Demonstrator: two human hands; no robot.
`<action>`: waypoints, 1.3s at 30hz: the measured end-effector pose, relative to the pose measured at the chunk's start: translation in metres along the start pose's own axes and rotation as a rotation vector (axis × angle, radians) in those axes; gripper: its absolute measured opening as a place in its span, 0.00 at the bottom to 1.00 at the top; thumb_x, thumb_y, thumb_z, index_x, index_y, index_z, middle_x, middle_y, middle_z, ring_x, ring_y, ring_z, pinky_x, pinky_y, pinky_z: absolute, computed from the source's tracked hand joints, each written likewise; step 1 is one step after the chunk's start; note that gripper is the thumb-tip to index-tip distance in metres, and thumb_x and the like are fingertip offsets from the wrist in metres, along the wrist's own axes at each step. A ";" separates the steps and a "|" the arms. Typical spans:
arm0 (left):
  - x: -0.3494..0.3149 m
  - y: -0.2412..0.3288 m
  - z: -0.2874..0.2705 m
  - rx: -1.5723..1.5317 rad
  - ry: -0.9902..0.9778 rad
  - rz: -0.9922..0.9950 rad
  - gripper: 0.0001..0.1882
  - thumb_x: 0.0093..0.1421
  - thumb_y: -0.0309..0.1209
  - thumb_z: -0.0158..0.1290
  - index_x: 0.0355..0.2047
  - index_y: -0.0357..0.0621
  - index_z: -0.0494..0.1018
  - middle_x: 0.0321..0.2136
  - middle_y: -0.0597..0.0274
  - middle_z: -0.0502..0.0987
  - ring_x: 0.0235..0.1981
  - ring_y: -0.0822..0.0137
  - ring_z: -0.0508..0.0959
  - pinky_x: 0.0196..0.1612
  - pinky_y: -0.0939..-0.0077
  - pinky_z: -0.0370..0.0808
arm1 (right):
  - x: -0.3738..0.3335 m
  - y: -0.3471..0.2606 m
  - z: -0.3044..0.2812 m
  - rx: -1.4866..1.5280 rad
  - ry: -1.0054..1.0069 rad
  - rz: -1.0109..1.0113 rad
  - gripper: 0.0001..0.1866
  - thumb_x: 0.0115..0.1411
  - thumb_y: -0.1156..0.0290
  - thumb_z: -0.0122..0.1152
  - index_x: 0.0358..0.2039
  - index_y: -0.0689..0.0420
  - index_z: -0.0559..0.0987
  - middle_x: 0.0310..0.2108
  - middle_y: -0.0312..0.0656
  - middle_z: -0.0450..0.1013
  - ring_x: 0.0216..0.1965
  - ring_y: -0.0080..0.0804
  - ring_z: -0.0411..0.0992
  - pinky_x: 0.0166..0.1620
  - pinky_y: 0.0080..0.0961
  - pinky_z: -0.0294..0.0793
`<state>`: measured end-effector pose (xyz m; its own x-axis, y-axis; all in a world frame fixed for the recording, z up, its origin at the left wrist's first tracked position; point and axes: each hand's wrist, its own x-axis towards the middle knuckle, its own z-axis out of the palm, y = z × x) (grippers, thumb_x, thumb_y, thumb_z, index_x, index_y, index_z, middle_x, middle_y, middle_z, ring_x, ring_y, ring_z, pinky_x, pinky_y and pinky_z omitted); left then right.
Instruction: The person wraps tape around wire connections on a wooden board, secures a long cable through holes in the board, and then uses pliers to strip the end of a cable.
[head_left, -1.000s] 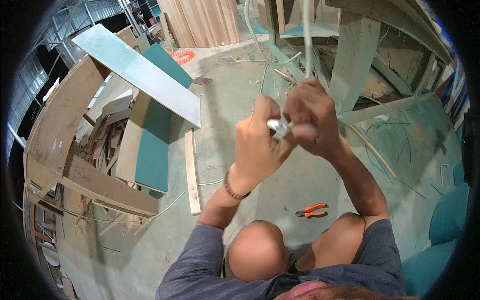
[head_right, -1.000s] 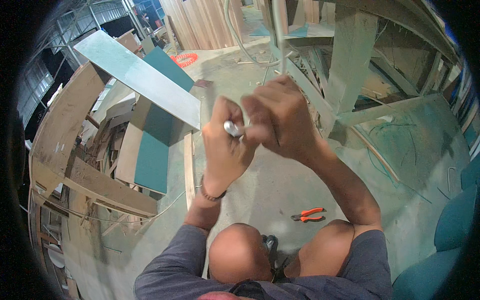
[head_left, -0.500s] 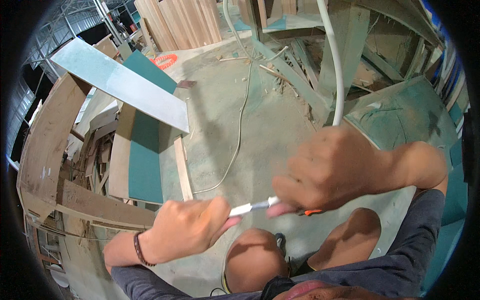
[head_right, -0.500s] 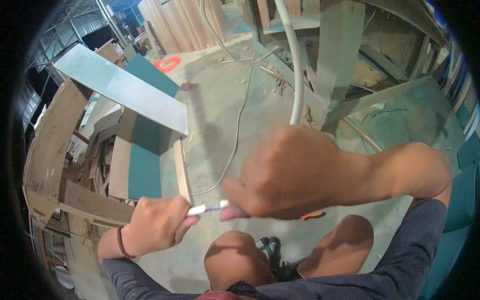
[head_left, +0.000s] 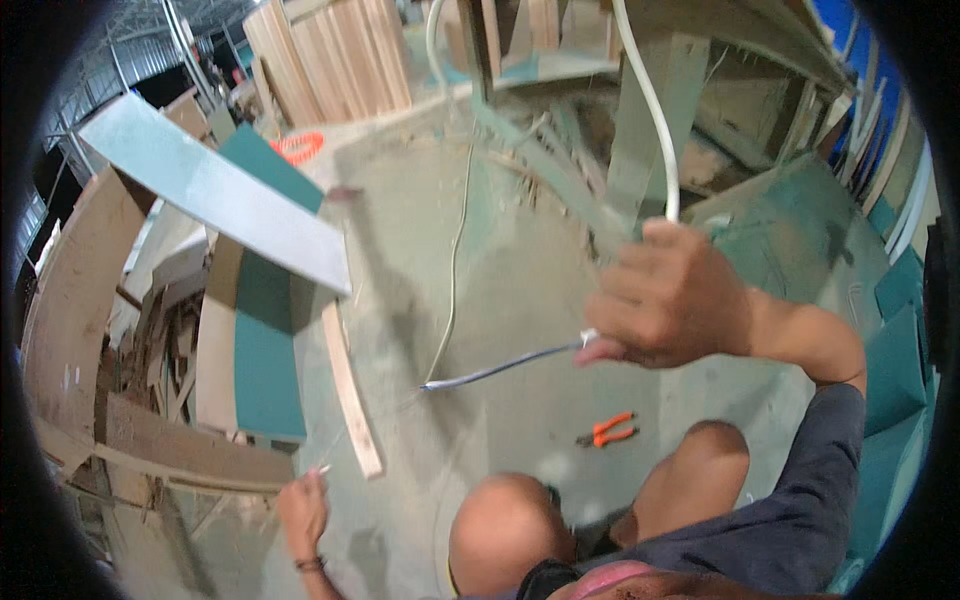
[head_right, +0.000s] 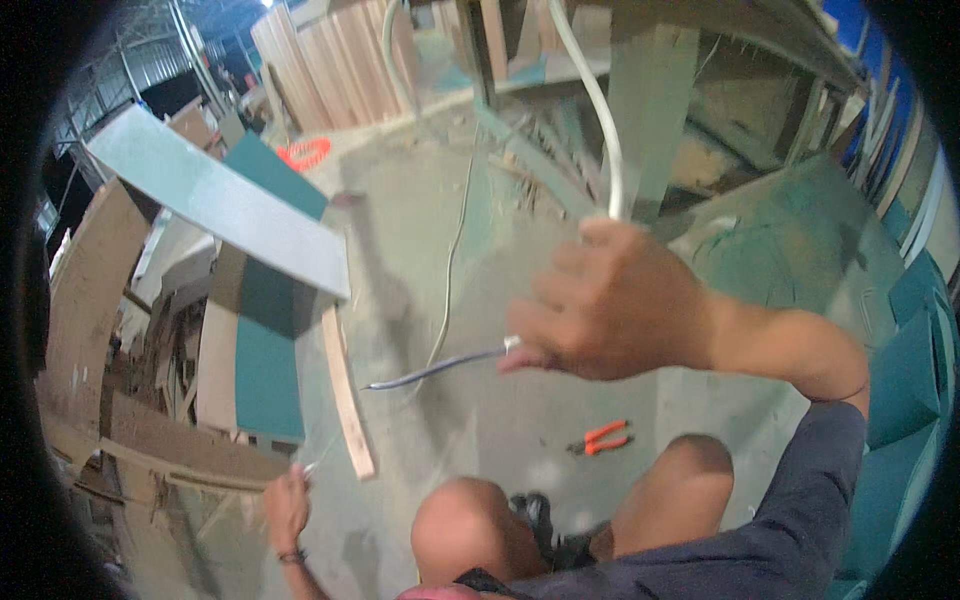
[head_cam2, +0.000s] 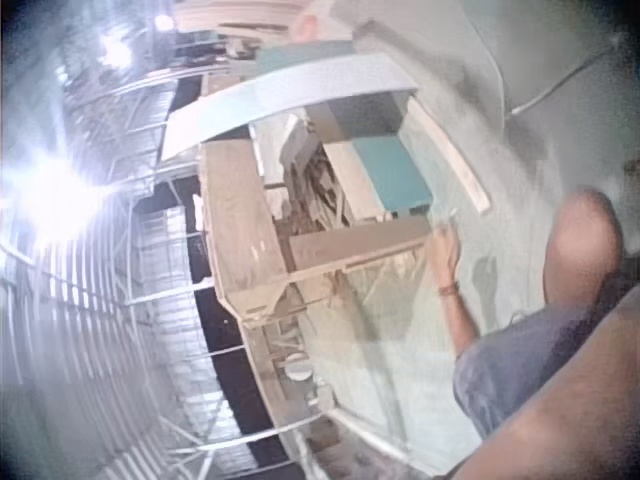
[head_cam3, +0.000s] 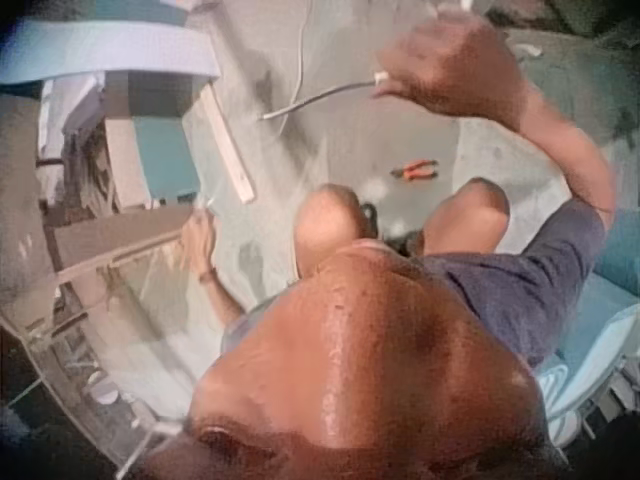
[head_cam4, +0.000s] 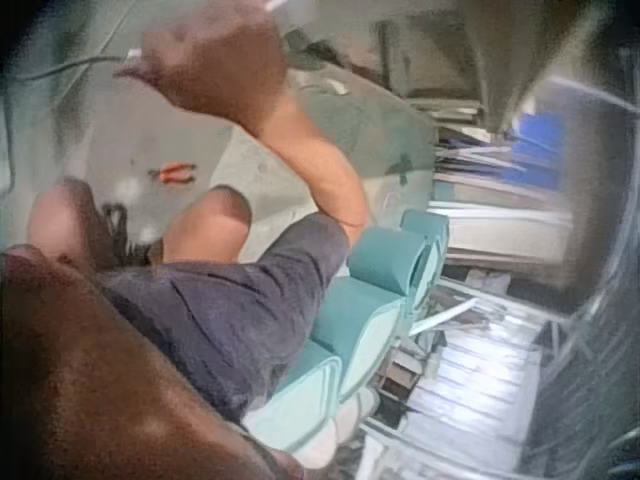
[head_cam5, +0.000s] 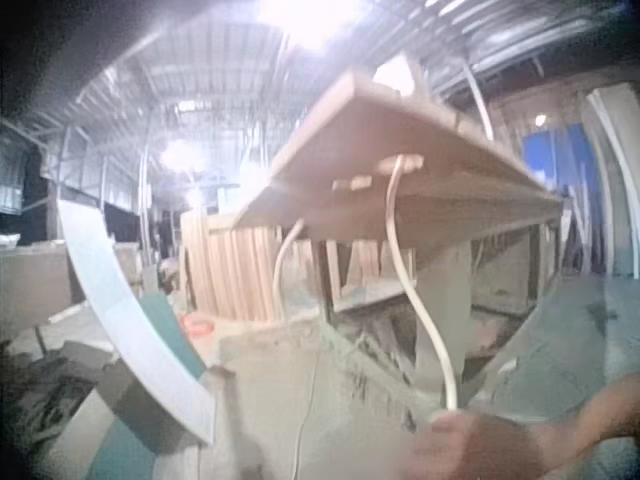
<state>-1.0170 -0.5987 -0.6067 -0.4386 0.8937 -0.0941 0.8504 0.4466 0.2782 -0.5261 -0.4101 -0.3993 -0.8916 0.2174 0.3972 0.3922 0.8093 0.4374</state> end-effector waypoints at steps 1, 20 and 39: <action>0.005 0.022 0.005 0.065 -0.081 0.073 0.22 0.69 0.43 0.49 0.46 0.35 0.79 0.35 0.37 0.79 0.35 0.43 0.80 0.41 0.51 0.75 | 0.004 -0.007 0.009 -0.010 -0.012 0.006 0.22 0.63 0.46 0.58 0.23 0.50 0.71 0.20 0.34 0.62 0.23 0.34 0.67 0.33 0.35 0.67; 0.024 0.301 0.018 -0.591 -0.092 1.057 0.07 0.60 0.21 0.59 0.39 0.34 0.78 0.30 0.52 0.81 0.28 0.61 0.81 0.34 0.72 0.76 | -0.064 -0.060 0.120 0.394 0.607 0.706 0.10 0.59 0.69 0.71 0.38 0.55 0.80 0.38 0.39 0.75 0.40 0.27 0.74 0.45 0.29 0.75; 0.012 0.357 0.044 -0.693 -0.147 1.124 0.06 0.62 0.24 0.60 0.37 0.34 0.79 0.30 0.53 0.80 0.29 0.60 0.81 0.35 0.73 0.76 | -0.097 -0.123 0.161 1.755 0.446 1.149 0.07 0.62 0.69 0.70 0.36 0.58 0.84 0.29 0.32 0.79 0.32 0.20 0.75 0.35 0.23 0.76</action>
<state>-0.7060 -0.4267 -0.5511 0.4735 0.7762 0.4164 0.3852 -0.6076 0.6946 -0.5247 -0.4428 -0.6219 -0.2716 0.9571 0.1013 -0.2140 0.0426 -0.9759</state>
